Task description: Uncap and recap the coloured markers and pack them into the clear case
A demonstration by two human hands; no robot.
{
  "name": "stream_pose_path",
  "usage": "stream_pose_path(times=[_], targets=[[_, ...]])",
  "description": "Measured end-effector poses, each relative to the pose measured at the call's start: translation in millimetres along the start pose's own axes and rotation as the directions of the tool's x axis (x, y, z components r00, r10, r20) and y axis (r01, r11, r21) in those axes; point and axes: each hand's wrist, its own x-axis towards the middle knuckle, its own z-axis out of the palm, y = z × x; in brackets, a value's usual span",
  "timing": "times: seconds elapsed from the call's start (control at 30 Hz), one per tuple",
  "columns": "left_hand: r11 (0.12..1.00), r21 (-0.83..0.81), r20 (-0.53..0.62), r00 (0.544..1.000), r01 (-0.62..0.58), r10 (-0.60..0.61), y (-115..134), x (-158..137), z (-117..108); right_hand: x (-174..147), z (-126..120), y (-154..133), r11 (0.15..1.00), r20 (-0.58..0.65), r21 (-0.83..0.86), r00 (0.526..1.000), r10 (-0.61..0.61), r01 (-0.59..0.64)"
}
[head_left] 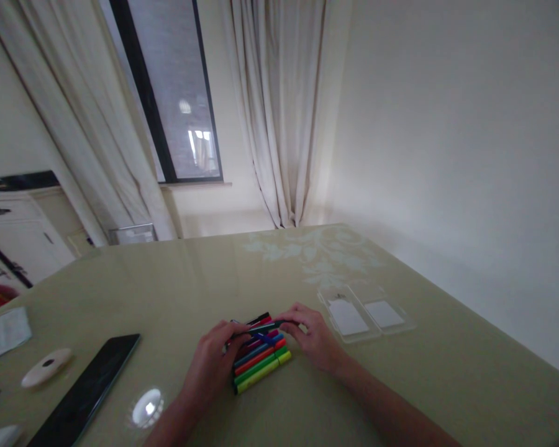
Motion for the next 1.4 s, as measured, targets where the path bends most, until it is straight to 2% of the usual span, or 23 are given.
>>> stream_pose_path(times=[0.1, 0.23, 0.37, 0.6, 0.77, 0.9, 0.97, 1.0, 1.07, 1.13, 1.3, 1.4], targets=[[0.998, 0.06, 0.047, 0.999, 0.006, -0.009, -10, 3, 2, 3, 6, -1, 1.0, -0.029, -0.025, 1.0, 0.008, -0.009], [0.973, 0.222, 0.049, 0.998, -0.06, 0.051, -28, 10, 0, 7, 13, 2, 0.998, -0.089, -0.065, 0.996, -0.001, -0.004], [0.949, 0.307, 0.077, 0.995, -0.077, 0.055, -36, 13, -8, 9, 9, 13, 0.997, -0.179, -0.069, 0.984, 0.014, -0.027], [0.95, 0.311, 0.024, 1.0, -0.008, 0.0, -39, 14, -17, 11, 4, 26, 0.992, -0.231, -0.009, 0.966, 0.119, -0.125], [0.966, 0.257, -0.001, 1.0, 0.007, -0.007, -43, 18, -17, 10, 9, 29, 0.994, -0.22, -0.027, 0.97, 0.101, -0.11], [0.979, 0.193, -0.059, 0.997, 0.066, -0.055, -43, 22, -36, 10, 13, 32, 0.995, -0.199, -0.037, 0.976, 0.086, -0.095], [0.977, 0.186, 0.04, 0.992, 0.106, -0.116, -43, 21, -53, 10, 13, 33, 0.995, -0.208, -0.024, 0.974, 0.094, -0.101], [0.975, 0.186, 0.143, 0.978, 0.124, -0.151, -43, 19, -62, 11, 14, 33, 0.994, -0.212, -0.012, 0.972, 0.104, -0.109], [0.97, 0.176, 0.34, 0.914, 0.168, -0.22, -41, 13, -76, 12, 15, 33, 0.991, -0.214, 0.017, 0.968, 0.131, -0.13], [0.967, 0.154, 0.445, 0.859, 0.205, -0.253, -39, 6, -83, 12, 16, 33, 0.988, -0.204, 0.041, 0.967, 0.154, -0.149], [0.958, 0.127, 0.498, 0.819, 0.257, -0.286, -36, 3, -77, 11, 19, 31, 0.98, -0.159, 0.089, 0.969, 0.189, -0.176], [0.964, 0.118, 0.474, 0.84, 0.237, -0.265, -37, 7, -66, 11, 18, 28, 0.985, -0.127, 0.059, 0.977, 0.171, -0.164]])
